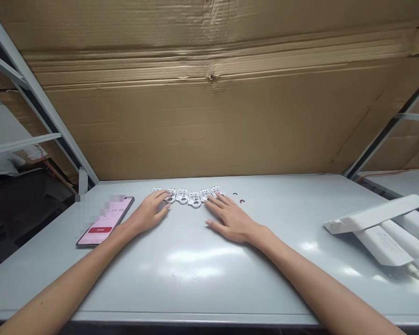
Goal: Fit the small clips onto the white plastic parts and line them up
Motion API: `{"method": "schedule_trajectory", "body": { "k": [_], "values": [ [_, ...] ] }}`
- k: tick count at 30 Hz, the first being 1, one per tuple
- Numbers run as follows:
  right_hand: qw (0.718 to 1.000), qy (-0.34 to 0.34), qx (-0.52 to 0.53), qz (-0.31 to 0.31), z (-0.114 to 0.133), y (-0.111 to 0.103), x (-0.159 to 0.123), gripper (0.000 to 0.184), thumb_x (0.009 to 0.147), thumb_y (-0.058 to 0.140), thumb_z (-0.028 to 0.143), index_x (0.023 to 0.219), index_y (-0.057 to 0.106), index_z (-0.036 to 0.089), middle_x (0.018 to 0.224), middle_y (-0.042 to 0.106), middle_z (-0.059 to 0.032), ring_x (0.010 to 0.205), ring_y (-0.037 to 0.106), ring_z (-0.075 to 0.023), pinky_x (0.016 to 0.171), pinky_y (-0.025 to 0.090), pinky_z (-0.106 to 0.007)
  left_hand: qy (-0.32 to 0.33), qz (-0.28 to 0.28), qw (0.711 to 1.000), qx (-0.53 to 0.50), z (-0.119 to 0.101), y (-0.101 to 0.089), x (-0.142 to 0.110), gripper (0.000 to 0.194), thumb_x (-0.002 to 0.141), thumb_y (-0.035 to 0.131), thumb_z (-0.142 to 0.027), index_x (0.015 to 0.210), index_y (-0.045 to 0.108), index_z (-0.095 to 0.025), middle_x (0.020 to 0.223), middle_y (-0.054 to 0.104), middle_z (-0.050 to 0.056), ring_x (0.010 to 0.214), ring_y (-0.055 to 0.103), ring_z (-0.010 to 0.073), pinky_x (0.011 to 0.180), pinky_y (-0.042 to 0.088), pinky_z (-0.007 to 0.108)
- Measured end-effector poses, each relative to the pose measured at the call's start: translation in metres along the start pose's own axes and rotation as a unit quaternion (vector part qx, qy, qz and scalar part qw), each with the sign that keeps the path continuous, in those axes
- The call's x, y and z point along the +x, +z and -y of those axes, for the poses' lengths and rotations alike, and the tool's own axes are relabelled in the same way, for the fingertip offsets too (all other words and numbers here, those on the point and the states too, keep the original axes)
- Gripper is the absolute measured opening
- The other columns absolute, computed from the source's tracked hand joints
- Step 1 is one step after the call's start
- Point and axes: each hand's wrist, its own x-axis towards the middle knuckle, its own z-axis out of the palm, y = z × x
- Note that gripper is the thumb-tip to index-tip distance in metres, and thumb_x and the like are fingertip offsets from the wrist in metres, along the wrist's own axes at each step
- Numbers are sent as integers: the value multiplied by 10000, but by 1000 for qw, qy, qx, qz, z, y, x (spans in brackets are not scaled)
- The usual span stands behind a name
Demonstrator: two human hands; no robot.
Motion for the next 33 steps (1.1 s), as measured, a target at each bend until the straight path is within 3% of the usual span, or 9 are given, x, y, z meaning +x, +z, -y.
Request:
{"method": "schedule_trajectory", "body": {
  "k": [5, 9, 16, 20, 25, 29, 33],
  "values": [
    [999, -7, 0, -44, 6, -3, -5, 580, 977, 420, 508, 1471, 421, 207, 1510, 443, -134, 1428, 325, -337, 1141, 308, -573, -12, 23, 1000, -11, 9, 2, 11, 556, 954, 415, -400, 1436, 431, -124, 1510, 414, 152, 1435, 313, 289, 1176, 222, 499],
    [997, -33, 16, -75, 11, -9, -10, 458, 971, 464, 421, 1376, 525, 218, 1416, 535, -146, 1322, 474, -317, 1072, 426, -525, -7, 43, 999, -24, 10, 2, 12, 496, 975, 391, -392, 1417, 465, -180, 1494, 453, 93, 1458, 262, 278, 1184, 168, 521],
    [995, -34, 28, -86, 13, -13, -13, 341, 973, 460, 377, 1245, 622, 251, 1323, 588, -133, 1222, 554, -315, 980, 502, -505, -19, -7, 1000, -17, 3, 2, 12, 432, 920, 493, -356, 1317, 542, -191, 1357, 576, 99, 1355, 428, 287, 1171, 210, 521],
    [996, -29, 24, -80, 13, -13, -13, 341, 975, 461, 384, 1239, 629, 248, 1322, 587, -134, 1231, 549, -318, 983, 501, -501, -22, -45, 998, -34, -3, -7, 5, 453, 876, 567, -362, 1296, 554, -192, 1252, 592, 111, 1205, 527, 286, 1101, 345, 483],
    [997, -31, 19, -75, 14, -12, -14, 352, 976, 461, 382, 1246, 629, 230, 1304, 601, -143, 1197, 571, -307, 969, 510, -499, -2, -59, 993, -107, -27, -14, -9, 448, 878, 604, -378, 1290, 562, -209, 1265, 547, 113, 1168, 547, 282, 1023, 438, 421],
    [995, -37, 50, -81, 16, -10, -13, 351, 974, 466, 385, 1248, 635, 246, 1279, 629, -125, 1189, 582, -302, 975, 511, -496, 58, -1, 981, -186, -56, -9, -12, 472, 886, 639, -395, 1320, 545, -234, 1287, 557, 102, 1186, 550, 271, 1008, 460, 391],
    [991, -46, 97, -80, 21, -10, -10, 330, 979, 458, 376, 1229, 638, 258, 1211, 671, -101, 1139, 612, -285, 956, 525, -478, 81, 44, 974, -208, -66, -2, -11, 541, 865, 690, -425, 1349, 527, -247, 1260, 603, 92, 1182, 554, 281, 1000, 462, 419]
  ]
}}
